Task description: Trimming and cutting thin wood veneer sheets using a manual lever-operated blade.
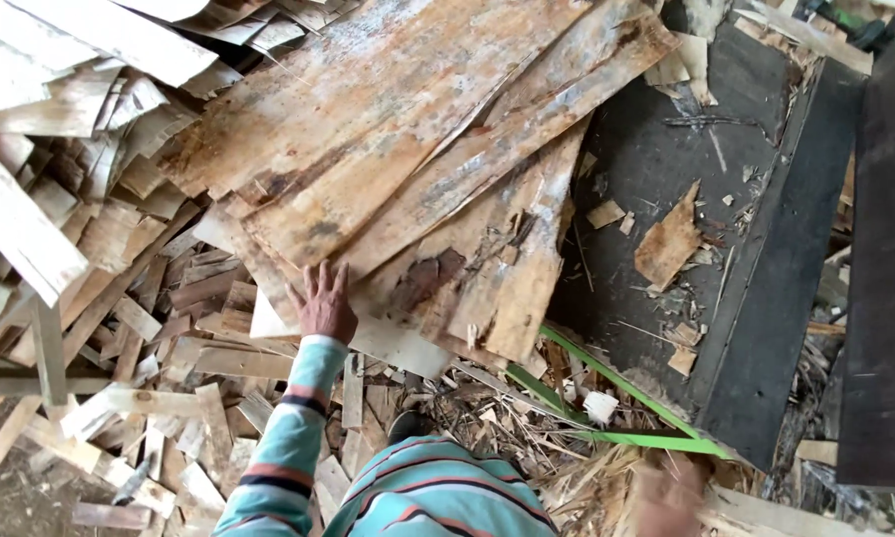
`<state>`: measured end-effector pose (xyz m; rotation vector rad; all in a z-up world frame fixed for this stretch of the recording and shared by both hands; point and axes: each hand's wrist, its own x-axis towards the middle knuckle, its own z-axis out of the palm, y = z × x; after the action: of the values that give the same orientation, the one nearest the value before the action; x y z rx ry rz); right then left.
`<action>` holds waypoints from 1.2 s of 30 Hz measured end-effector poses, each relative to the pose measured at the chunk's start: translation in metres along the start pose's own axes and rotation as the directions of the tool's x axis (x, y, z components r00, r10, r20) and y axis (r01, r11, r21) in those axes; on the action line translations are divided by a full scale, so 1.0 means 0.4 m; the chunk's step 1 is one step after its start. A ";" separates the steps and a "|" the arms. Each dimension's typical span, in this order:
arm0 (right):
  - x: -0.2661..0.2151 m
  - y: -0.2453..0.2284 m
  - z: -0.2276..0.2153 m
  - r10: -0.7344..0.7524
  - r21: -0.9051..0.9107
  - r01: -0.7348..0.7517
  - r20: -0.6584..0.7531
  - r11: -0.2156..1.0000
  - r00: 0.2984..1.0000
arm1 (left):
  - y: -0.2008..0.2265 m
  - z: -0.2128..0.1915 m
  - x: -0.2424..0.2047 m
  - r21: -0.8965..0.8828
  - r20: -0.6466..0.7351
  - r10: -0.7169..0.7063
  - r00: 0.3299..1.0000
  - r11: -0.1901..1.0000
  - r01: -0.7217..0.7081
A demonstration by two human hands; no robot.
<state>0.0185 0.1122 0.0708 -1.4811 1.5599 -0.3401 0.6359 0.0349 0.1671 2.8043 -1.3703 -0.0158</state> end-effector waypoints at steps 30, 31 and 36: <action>0.395 -0.871 0.426 -0.259 0.819 -0.140 0.331 0.557 0.907 | 0.190 -0.097 -0.254 -0.120 -0.009 0.715 0.699 0.694 -0.710; 0.420 -0.809 0.424 -0.301 0.824 -0.176 0.384 0.539 0.873 | 0.207 -0.179 -0.245 -0.247 -0.041 0.650 0.759 0.729 -0.638; 0.578 -0.502 0.471 -0.282 0.873 -0.033 0.193 0.486 0.940 | 0.178 -0.143 -0.126 -0.245 -0.205 0.537 0.818 0.781 -0.575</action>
<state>0.3246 -0.0694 0.0207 -0.7481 0.7581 -0.8087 0.5497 0.0319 0.2257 2.0292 -1.9216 -0.0326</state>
